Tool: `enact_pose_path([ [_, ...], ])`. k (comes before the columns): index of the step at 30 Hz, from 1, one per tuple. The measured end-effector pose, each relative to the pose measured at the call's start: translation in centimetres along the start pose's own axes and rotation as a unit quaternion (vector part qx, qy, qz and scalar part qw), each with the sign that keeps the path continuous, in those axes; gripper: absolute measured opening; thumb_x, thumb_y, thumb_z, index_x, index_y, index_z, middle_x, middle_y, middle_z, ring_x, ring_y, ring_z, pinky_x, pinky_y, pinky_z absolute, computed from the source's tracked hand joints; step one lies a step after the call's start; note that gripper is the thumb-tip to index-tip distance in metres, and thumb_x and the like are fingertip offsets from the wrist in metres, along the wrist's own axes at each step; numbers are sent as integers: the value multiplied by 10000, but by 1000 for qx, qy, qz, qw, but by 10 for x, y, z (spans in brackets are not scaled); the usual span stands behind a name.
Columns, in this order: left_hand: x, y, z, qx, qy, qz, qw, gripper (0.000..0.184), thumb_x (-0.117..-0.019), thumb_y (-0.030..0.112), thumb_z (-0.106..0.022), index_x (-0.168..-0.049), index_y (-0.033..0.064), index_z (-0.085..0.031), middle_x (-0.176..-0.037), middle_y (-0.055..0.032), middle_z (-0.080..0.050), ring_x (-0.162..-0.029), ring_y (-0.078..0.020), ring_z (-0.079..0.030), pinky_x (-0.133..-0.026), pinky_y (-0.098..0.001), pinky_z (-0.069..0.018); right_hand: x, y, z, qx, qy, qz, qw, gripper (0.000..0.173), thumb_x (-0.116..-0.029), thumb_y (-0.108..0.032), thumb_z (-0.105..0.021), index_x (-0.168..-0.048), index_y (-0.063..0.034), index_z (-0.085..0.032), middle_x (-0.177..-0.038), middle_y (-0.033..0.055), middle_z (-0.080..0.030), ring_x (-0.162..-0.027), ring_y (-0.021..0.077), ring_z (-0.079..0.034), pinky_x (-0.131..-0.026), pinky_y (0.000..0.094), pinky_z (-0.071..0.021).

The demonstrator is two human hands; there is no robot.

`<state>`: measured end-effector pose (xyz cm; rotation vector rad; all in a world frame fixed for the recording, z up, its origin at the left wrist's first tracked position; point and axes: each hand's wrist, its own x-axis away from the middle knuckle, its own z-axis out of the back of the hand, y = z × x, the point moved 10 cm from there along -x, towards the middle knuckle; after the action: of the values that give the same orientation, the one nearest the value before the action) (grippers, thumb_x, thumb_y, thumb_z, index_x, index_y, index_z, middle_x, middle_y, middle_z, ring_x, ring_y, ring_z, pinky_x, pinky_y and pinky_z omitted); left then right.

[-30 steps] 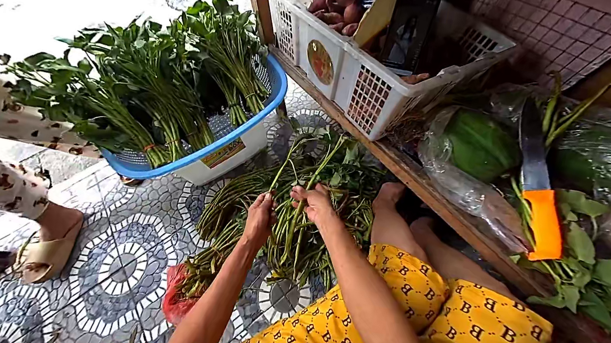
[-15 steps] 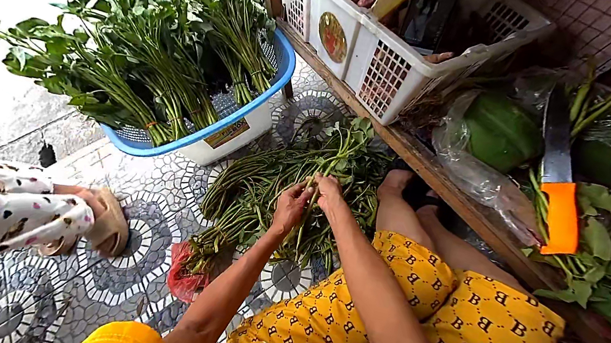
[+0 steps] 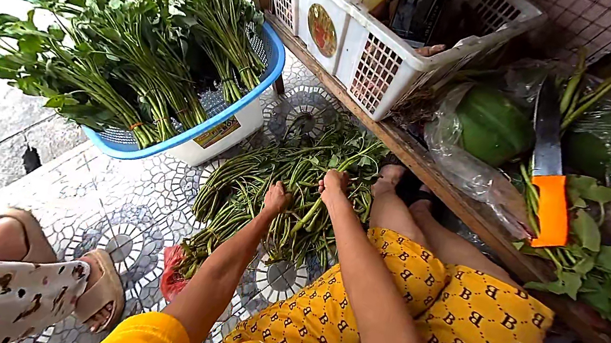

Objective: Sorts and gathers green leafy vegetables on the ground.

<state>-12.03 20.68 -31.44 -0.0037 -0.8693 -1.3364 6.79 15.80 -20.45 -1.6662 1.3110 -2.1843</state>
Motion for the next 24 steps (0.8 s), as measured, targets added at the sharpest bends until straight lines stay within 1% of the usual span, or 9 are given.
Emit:
enact_pose_path([
  [3, 5, -4, 35, 104, 60, -10, 993, 456, -1034, 240, -581, -1397, -32, -528, -1266, -262, -648, -1208, -399, -621, -1048, -573, -465, -3, -5, 5, 27, 17, 25, 999, 395, -1101, -133, -374, -1487, -61, -333, -1186, 186, -521, -854, 241, -543, -710, 398, -477],
  [5, 11, -18, 59, 179, 149, 21, 972, 614, -999, 245, -669, -1461, -63, -407, -1221, -294, -650, -1146, -416, -647, -1013, -562, -496, -9, -7, 9, 25, 36, 44, 998, 417, -1076, -90, -406, -1483, -38, -335, -1211, 206, -525, -880, 259, -550, -739, 421, -480],
  [6, 15, -21, 64, 186, 185, 33, 965, 783, -955, 247, -735, -1523, -64, -295, -1287, -312, -605, -1196, -424, -611, -1037, -558, -474, -10, -9, 12, 21, 45, 53, 997, 430, -1053, -54, -431, -1473, -27, -344, -1212, 212, -525, -883, 267, -551, -741, 428, -481],
  [8, 21, -19, 62, 104, 212, 35, 971, 1023, -908, 288, -776, -1607, -50, -111, -1548, -344, -356, -1428, -474, -391, -1149, -596, -355, -11, -9, 12, 12, 46, 58, 997, 456, -1028, -17, -462, -1472, -18, -356, -1244, 226, -532, -928, 286, -566, -770, 442, -493],
  [10, 22, -5, 44, -18, 213, -2, 977, 837, -940, 293, -708, -1581, -24, -272, -1543, -329, -380, -1426, -494, -384, -1116, -617, -367, -11, -9, 9, 4, 38, 57, 998, 408, -1072, -74, -410, -1473, -18, -358, -1227, 223, -571, -949, 288, -598, -788, 436, -502],
  [13, 10, -1, -2, -94, 92, -6, 991, 544, -1030, 361, -566, -1457, 28, -512, -1493, -248, -498, -1421, -435, -429, -1094, -580, -425, -5, -11, 6, 16, 20, 54, 998, 375, -1097, -119, -371, -1456, -13, -386, -1148, 191, -609, -900, 251, -598, -761, 402, -493],
  [17, 7, 1, -12, -121, 19, 27, 992, 560, -1006, 336, -603, -1471, 39, -509, -1497, -259, -492, -1430, -442, -420, -1095, -601, -422, -3, -6, -1, 13, -4, 42, 999, 382, -1077, -85, -431, -1450, -9, -399, -1076, 166, -606, -815, 213, -562, -720, 365, -473],
  [22, 24, 41, 37, -39, 2, -29, 999, 570, -1039, 198, -536, -1513, -42, -328, -1369, -301, -568, -1249, -423, -603, -1037, -562, -489, 0, -13, -3, 11, -9, 39, 999, 323, -1095, -81, -384, -1398, 18, -431, -1035, 135, -588, -756, 164, -540, -681, 314, -459],
  [24, 47, 55, 67, -51, 2, -42, 998, 582, -1062, 283, -522, -1530, -12, -343, -1345, -295, -591, -1245, -437, -601, -1037, -597, -471, 2, -12, -5, 9, -15, 31, 999, 323, -1092, -84, -387, -1400, 1, -435, -1052, 132, -597, -769, 166, -545, -681, 319, -458],
])
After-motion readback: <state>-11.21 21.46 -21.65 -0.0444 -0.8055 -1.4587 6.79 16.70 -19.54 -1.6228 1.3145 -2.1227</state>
